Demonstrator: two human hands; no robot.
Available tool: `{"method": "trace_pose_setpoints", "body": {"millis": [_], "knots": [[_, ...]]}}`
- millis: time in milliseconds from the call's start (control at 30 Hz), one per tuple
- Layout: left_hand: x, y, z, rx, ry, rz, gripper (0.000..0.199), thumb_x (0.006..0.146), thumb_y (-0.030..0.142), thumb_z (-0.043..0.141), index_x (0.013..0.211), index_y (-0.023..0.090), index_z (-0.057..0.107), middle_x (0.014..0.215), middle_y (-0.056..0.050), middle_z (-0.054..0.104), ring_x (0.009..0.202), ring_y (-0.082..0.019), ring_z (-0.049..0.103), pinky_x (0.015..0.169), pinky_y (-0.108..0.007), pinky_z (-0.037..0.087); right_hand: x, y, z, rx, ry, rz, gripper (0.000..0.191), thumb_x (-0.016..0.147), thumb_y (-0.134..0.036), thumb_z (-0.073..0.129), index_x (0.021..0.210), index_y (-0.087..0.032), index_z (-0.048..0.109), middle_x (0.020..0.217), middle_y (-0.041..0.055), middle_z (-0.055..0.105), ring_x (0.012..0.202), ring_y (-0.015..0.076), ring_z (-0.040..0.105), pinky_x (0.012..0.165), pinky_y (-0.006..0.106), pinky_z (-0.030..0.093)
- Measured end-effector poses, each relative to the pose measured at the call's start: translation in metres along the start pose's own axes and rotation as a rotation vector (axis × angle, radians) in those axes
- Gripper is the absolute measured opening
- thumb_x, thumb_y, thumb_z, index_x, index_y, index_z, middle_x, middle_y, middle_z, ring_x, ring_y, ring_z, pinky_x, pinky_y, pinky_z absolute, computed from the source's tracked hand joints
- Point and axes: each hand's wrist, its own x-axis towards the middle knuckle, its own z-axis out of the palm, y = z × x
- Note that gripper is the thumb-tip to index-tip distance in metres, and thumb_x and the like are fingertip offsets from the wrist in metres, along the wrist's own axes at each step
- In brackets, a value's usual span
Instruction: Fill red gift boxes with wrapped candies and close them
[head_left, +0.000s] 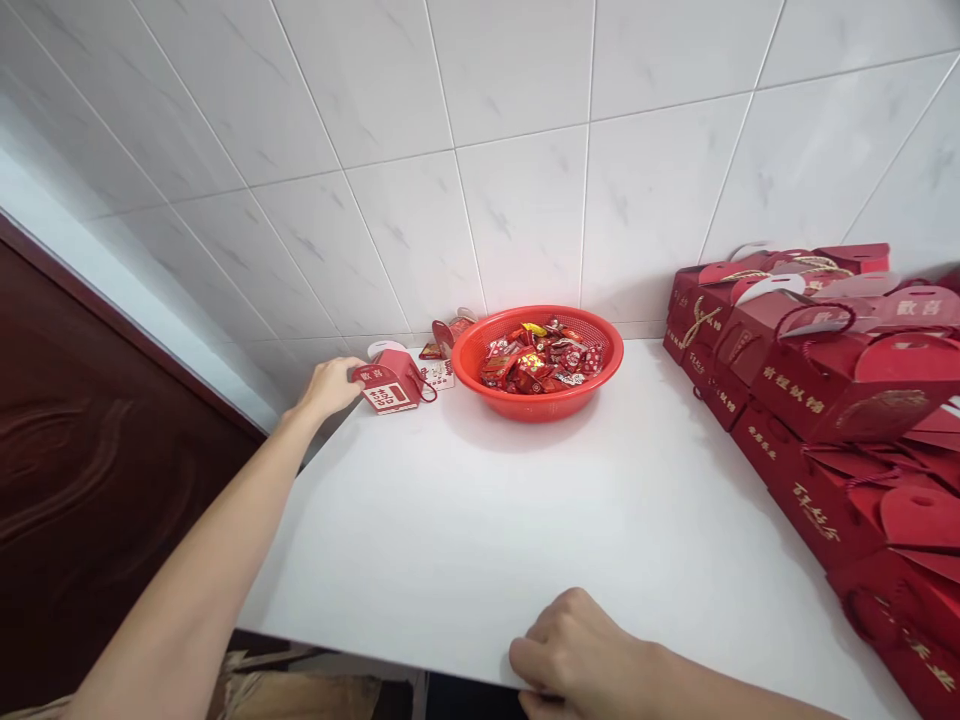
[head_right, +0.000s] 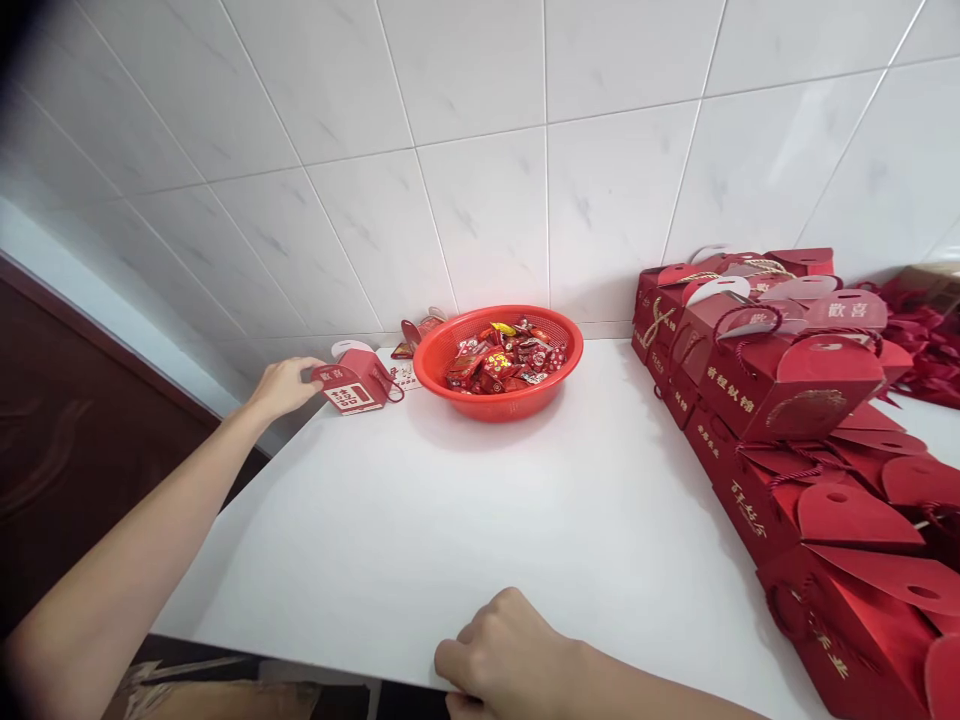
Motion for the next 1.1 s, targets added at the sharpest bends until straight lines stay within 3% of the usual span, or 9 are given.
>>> {"method": "trace_pose_setpoints", "body": {"millis": [100, 267, 333, 433, 567, 700, 800, 933, 1100], "knots": [[-0.013, 0.009, -0.006, -0.006, -0.001, 0.001, 0.028, 0.071, 0.027, 0.051, 0.087, 0.017, 0.072, 0.109, -0.012, 0.072, 0.102, -0.03, 0.065, 0.089, -0.037, 0.05, -0.001, 0.0, 0.0, 0.128, 0.048, 0.022, 0.022, 0.073, -0.02, 0.057, 0.064, -0.021, 0.037, 0.052, -0.006, 0.043, 0.048, 0.0093, 0.025, 0.048, 0.025, 0.021], [-0.052, 0.036, -0.037, -0.248, 0.017, 0.288, 0.019, 0.074, 0.03, 0.052, 0.074, 0.021, 0.069, 0.093, -0.003, 0.072, 0.085, -0.02, 0.066, 0.081, -0.029, 0.051, -0.002, 0.007, -0.013, 0.501, 0.145, 0.168, 0.013, 0.081, -0.022, 0.061, 0.072, -0.02, 0.051, 0.056, -0.0066, 0.046, 0.05, 0.0067, 0.038, 0.051, 0.019, 0.032], [-0.073, 0.053, -0.05, -0.351, -0.031, 0.408, 0.02, 0.079, 0.034, 0.055, 0.079, 0.022, 0.071, 0.094, -0.003, 0.072, 0.083, -0.018, 0.066, 0.072, -0.026, 0.052, 0.0, 0.012, -0.028, 0.544, 0.271, 0.218, 0.006, 0.087, -0.027, 0.058, 0.088, -0.021, 0.059, 0.063, -0.0049, 0.053, 0.052, 0.0077, 0.043, 0.053, 0.02, 0.038], [-0.106, 0.085, -0.063, -0.433, -0.075, 0.639, 0.02, 0.087, 0.034, 0.058, 0.086, 0.021, 0.073, 0.093, -0.003, 0.072, 0.082, -0.016, 0.066, 0.074, -0.026, 0.053, 0.004, 0.02, -0.059, 0.472, 0.543, 0.24, 0.023, 0.095, -0.034, 0.051, 0.114, -0.021, 0.058, 0.09, 0.0035, 0.063, 0.063, 0.0103, 0.053, 0.061, 0.024, 0.048], [-0.141, 0.13, -0.059, -0.457, -0.058, 0.937, 0.019, 0.092, 0.019, 0.054, 0.092, 0.02, 0.072, 0.096, -0.004, 0.071, 0.082, -0.013, 0.066, 0.074, -0.023, 0.052, 0.011, 0.026, -0.099, 0.344, 0.667, 0.275, 0.035, 0.098, -0.041, 0.048, 0.13, -0.028, 0.054, 0.133, 0.0117, 0.052, 0.095, 0.0175, 0.062, 0.07, 0.029, 0.056], [-0.161, 0.163, -0.035, -0.286, 0.106, 1.17, 0.021, 0.092, 0.014, 0.05, 0.082, 0.018, 0.068, 0.094, -0.004, 0.07, 0.069, -0.012, 0.06, 0.066, -0.025, 0.047, 0.014, 0.027, -0.119, 0.172, 0.562, 0.313, 0.029, 0.098, -0.04, 0.049, 0.121, -0.027, 0.06, 0.135, 0.0108, 0.052, 0.128, 0.0266, 0.05, 0.088, 0.038, 0.055], [-0.166, 0.179, -0.018, -0.217, 0.124, 1.257, 0.024, 0.092, 0.017, 0.049, 0.073, 0.017, 0.064, 0.083, -0.003, 0.067, 0.063, -0.012, 0.054, 0.062, -0.028, 0.044, 0.014, 0.029, -0.122, 0.115, 0.466, 0.384, 0.019, 0.096, -0.035, 0.051, 0.103, -0.023, 0.063, 0.132, 0.0117, 0.053, 0.111, 0.0245, 0.061, 0.088, 0.042, 0.055], [-0.165, 0.187, -0.009, -0.211, 0.065, 1.312, 0.023, 0.093, 0.022, 0.052, 0.073, 0.017, 0.064, 0.078, -0.003, 0.065, 0.067, -0.015, 0.053, 0.065, -0.031, 0.042, 0.013, 0.033, -0.122, 0.104, 0.425, 0.4, 0.015, 0.095, -0.029, 0.05, 0.102, -0.022, 0.061, 0.128, 0.0106, 0.054, 0.091, 0.0182, 0.064, 0.079, 0.037, 0.054], [-0.164, 0.187, -0.009, -0.231, 0.014, 1.29, 0.025, 0.095, 0.026, 0.051, 0.076, 0.017, 0.065, 0.082, -0.004, 0.066, 0.069, -0.015, 0.05, 0.068, -0.032, 0.041, 0.011, 0.037, -0.126, 0.123, 0.484, 0.413, 0.013, 0.095, -0.029, 0.048, 0.086, -0.021, 0.052, 0.095, 0.0042, 0.057, 0.071, 0.0138, 0.057, 0.066, 0.029, 0.048]]}}
